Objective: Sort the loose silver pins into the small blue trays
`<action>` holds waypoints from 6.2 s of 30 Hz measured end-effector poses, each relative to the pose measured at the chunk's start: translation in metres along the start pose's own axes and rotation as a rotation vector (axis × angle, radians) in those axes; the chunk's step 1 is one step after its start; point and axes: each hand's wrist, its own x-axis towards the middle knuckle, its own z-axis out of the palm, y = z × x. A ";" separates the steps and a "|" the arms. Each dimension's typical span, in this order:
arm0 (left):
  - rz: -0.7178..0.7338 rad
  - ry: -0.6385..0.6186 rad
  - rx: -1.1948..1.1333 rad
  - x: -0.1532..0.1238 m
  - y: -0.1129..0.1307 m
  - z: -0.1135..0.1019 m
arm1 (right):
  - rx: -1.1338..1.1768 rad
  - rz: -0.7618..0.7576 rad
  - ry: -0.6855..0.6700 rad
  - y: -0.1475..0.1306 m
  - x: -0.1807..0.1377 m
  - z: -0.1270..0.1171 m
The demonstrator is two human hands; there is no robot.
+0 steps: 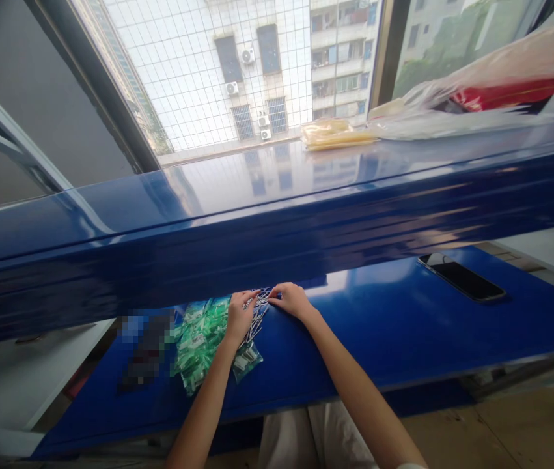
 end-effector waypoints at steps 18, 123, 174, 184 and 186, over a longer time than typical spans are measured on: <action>-0.036 0.096 -0.024 -0.002 0.004 0.001 | 0.038 -0.037 -0.001 -0.004 -0.002 0.001; -0.049 0.389 -0.243 -0.004 -0.001 0.002 | 0.474 0.322 0.138 -0.009 -0.006 -0.020; -0.239 0.257 -0.359 -0.006 -0.008 -0.003 | 0.073 0.026 -0.047 -0.013 -0.005 -0.002; -0.113 0.279 -0.297 -0.010 -0.021 -0.006 | -0.018 -0.015 -0.017 -0.011 -0.007 0.000; -0.149 0.246 -0.342 -0.011 -0.020 -0.002 | -0.007 -0.023 -0.031 -0.014 -0.008 -0.002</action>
